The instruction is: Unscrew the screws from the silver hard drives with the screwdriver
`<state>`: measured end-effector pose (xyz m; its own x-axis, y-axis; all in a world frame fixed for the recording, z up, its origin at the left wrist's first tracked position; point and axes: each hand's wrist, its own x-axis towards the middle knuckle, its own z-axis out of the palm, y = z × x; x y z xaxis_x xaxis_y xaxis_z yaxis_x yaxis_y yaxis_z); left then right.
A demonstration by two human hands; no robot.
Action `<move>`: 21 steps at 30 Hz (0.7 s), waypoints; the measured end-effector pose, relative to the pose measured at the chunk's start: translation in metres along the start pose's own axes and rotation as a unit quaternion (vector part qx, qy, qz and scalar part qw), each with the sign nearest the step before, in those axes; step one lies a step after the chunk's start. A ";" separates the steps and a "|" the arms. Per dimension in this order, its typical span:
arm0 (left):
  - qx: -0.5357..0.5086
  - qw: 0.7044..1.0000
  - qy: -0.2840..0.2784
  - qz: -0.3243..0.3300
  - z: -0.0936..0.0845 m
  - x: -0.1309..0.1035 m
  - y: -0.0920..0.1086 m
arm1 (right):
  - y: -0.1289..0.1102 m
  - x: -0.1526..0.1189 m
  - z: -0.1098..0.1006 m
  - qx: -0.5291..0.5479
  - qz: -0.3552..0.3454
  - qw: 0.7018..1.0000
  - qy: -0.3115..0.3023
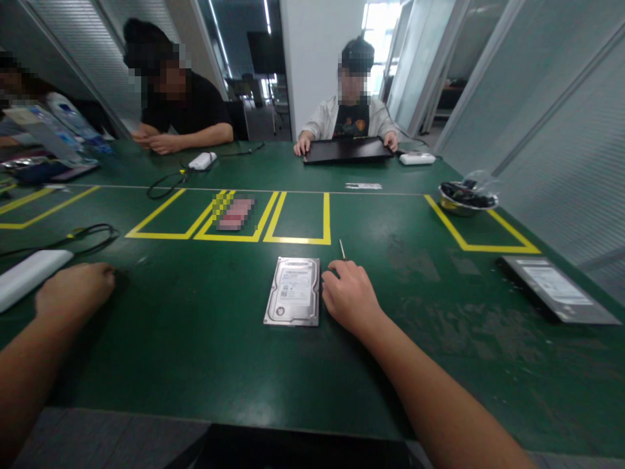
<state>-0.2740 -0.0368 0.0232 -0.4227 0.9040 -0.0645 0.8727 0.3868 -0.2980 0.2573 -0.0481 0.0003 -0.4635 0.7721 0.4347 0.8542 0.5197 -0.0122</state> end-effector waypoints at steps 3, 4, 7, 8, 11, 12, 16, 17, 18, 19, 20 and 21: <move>-0.004 1.000 -0.016 -0.003 -0.008 -0.003 0.003 | 0.001 0.000 0.000 0.003 -0.004 1.000 0.005; -0.006 1.000 -0.021 -0.006 -0.009 -0.004 0.003 | 0.001 0.000 0.001 0.002 -0.006 1.000 0.007; -0.005 1.000 -0.014 -0.010 -0.007 -0.005 0.003 | 0.001 0.000 0.001 0.000 -0.006 1.000 0.005; -0.005 1.000 -0.006 -0.011 -0.005 -0.005 0.003 | 0.001 0.000 0.001 0.000 -0.005 1.000 0.003; -0.017 1.000 0.015 -0.009 0.004 -0.004 0.004 | 0.001 0.000 0.000 -0.001 -0.001 1.000 -0.003; -0.024 0.999 0.023 -0.005 0.005 -0.004 0.005 | 0.001 0.000 0.000 -0.002 0.001 1.000 -0.005; -0.039 0.999 0.028 0.014 0.004 -0.006 0.011 | 0.001 0.000 0.000 -0.003 0.003 1.000 -0.012; -0.039 0.999 0.019 0.011 0.002 -0.007 0.013 | 0.001 0.000 0.000 -0.003 0.004 1.000 -0.012; -0.039 0.999 0.008 0.008 0.001 -0.007 0.015 | 0.001 0.000 0.000 -0.003 0.003 1.000 -0.013; -0.039 0.999 0.001 0.004 -0.001 -0.008 0.016 | 0.001 0.000 0.000 -0.002 0.003 1.000 -0.013; -0.038 0.999 -0.002 -0.001 -0.002 -0.009 0.017 | 0.001 0.000 0.000 -0.001 0.003 1.000 -0.013; -0.038 0.999 -0.001 -0.004 -0.002 -0.010 0.017 | 0.001 0.000 0.000 0.000 0.002 1.000 -0.013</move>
<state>-0.2543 -0.0390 0.0211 -0.4296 0.9008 -0.0636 0.8853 0.4063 -0.2260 0.2585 -0.0474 0.0001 -0.4663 0.7837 0.4103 0.8560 0.5168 -0.0143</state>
